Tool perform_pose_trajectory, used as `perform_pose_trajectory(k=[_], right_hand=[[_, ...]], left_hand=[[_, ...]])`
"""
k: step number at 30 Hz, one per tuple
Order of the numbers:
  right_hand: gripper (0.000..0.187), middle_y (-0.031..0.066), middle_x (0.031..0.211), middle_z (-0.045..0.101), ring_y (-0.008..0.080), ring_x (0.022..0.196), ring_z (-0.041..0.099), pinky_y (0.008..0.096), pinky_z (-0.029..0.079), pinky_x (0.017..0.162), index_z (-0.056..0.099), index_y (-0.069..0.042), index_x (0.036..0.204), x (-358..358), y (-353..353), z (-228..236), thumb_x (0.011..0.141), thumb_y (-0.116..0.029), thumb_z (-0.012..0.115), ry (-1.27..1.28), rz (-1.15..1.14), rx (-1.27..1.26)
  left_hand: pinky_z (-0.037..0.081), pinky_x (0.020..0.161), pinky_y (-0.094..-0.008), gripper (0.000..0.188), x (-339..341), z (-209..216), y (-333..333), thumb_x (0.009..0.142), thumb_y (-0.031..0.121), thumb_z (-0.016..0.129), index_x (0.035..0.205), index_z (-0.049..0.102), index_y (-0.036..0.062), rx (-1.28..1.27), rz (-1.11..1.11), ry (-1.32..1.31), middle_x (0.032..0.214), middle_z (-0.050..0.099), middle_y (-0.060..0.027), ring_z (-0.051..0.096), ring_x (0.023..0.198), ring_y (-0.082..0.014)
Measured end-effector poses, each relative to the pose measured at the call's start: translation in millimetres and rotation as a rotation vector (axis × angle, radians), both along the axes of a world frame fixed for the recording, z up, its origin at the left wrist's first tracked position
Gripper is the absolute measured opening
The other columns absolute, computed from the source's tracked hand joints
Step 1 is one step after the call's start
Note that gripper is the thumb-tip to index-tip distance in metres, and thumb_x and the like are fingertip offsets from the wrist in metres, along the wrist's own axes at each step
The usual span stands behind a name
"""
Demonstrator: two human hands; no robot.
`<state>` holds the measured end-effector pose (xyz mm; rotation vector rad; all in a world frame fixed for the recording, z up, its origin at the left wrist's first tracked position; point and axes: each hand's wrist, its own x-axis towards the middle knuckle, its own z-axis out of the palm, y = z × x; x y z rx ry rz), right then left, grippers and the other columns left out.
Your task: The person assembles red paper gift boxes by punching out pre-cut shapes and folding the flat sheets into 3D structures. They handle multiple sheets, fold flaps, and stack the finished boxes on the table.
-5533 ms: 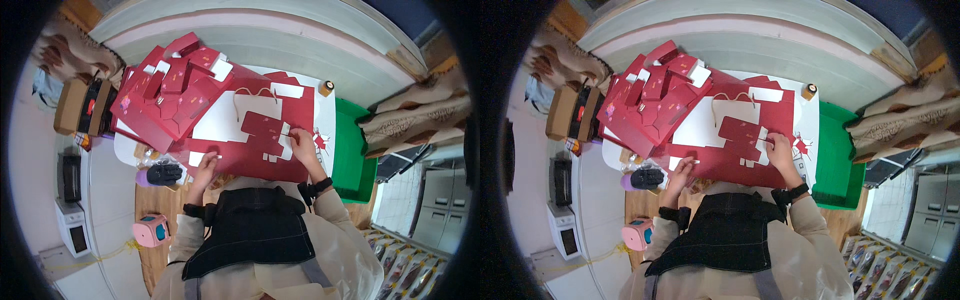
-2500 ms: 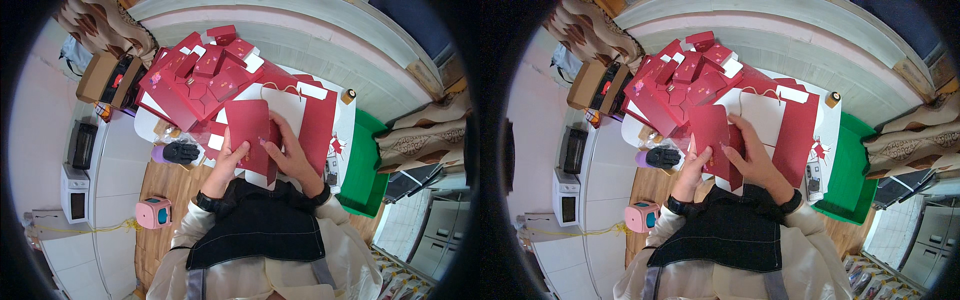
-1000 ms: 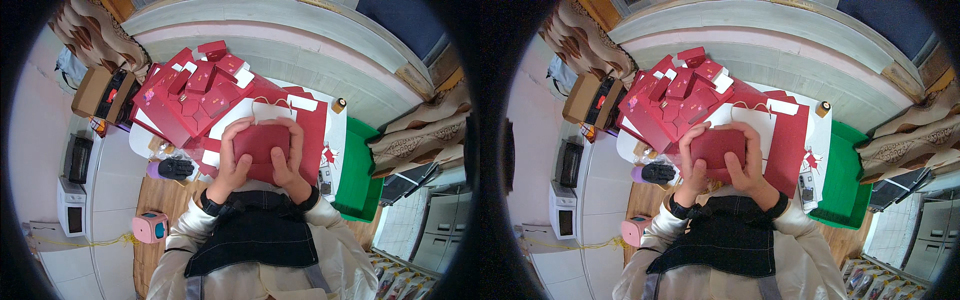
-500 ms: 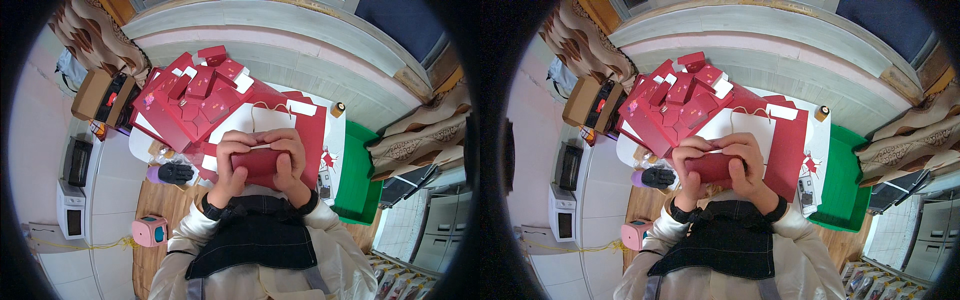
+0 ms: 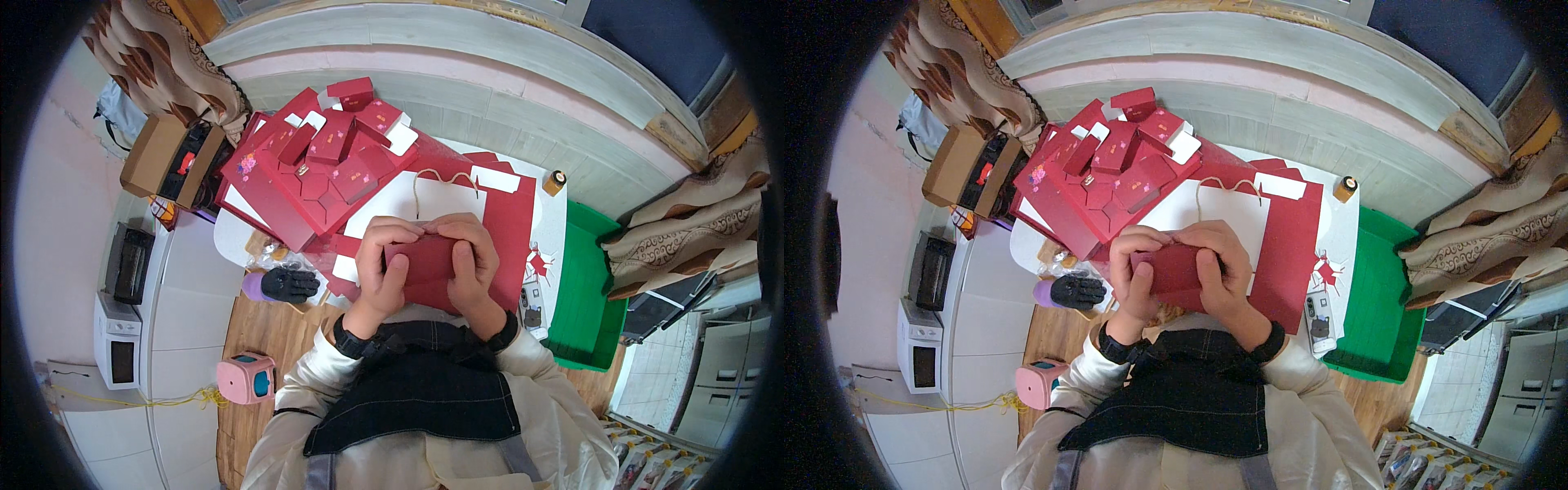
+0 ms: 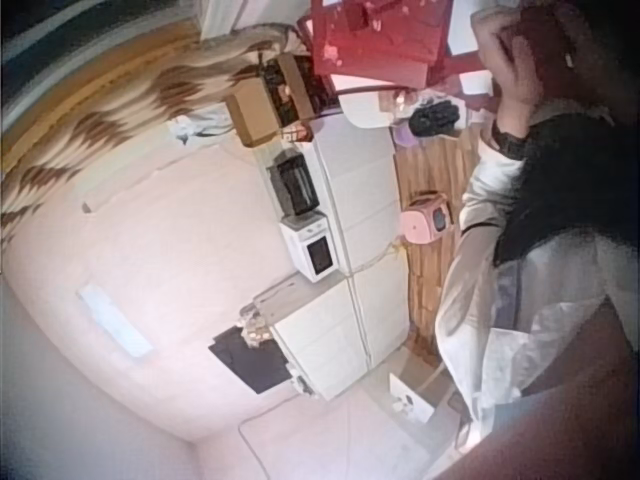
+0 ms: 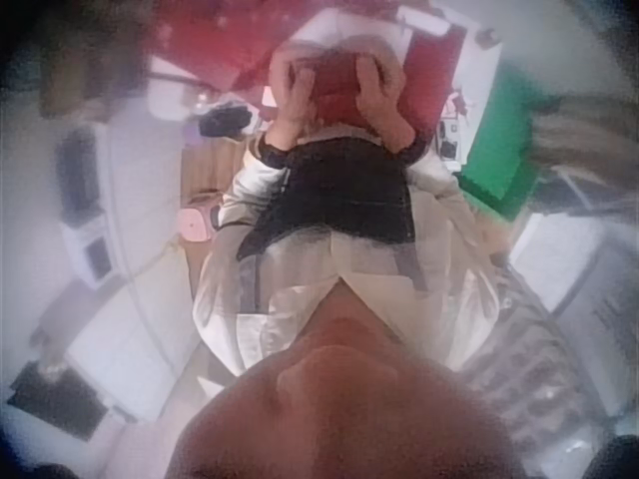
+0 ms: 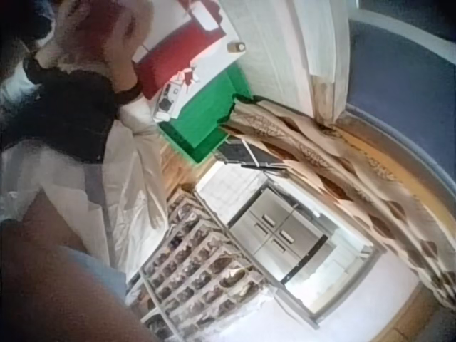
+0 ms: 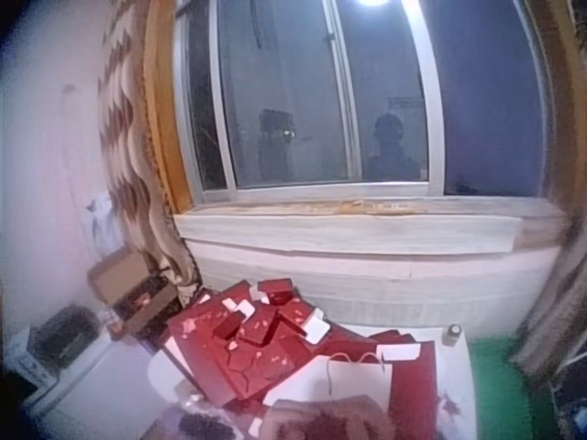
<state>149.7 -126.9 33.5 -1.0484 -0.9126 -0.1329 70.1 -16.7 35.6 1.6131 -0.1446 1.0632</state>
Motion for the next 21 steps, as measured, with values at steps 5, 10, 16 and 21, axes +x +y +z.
perform_pose_trajectory(k=[5,10,16,21], right_hand=[[0.022,0.0165,0.101,0.066,0.0258,0.095,0.062,0.0352,0.048,0.086,0.063,0.002,0.103,2,-3,5,0.098,-0.01,0.046,0.012,0.059,-0.01],[0.025,0.0167,0.104,0.065,0.0242,0.097,0.062,0.0358,0.048,0.088,0.061,0.001,0.103,2,-6,4,0.101,-0.015,0.042,-0.024,0.064,-0.065],[0.027,0.0135,0.112,0.064,0.0193,0.102,0.059,0.0326,0.045,0.092,0.06,0.002,0.111,-10,-4,18,0.102,-0.019,0.046,0.332,0.253,-0.058],[0.038,0.0118,0.115,0.063,0.0169,0.108,0.057,0.0303,0.041,0.099,0.058,0.0,0.113,-6,1,14,0.105,-0.033,0.04,0.533,0.455,-0.154]], left_hand=[[0.044,0.088,-0.0387,0.019,-3,12,0,0.089,0.013,0.051,0.101,0.056,-0.0004,0.143,0.065,-0.026,0.1,0.064,-0.0166,0.058,0.093,-0.0286],[0.042,0.087,-0.0403,0.025,-2,12,1,0.086,0.008,0.054,0.108,0.047,0.0018,0.213,0.096,-0.11,0.1,0.064,-0.0167,0.056,0.09,-0.0276],[0.041,0.086,-0.0419,0.036,-1,7,0,0.083,-0.001,0.052,0.113,0.034,0.0053,0.17,0.11,-0.156,0.099,0.064,-0.019,0.055,0.087,-0.0263],[0.04,0.087,-0.0416,0.033,0,6,4,0.082,-0.004,0.051,0.109,0.033,0.0065,0.231,0.174,-0.141,0.098,0.065,-0.0194,0.055,0.086,-0.0263]])
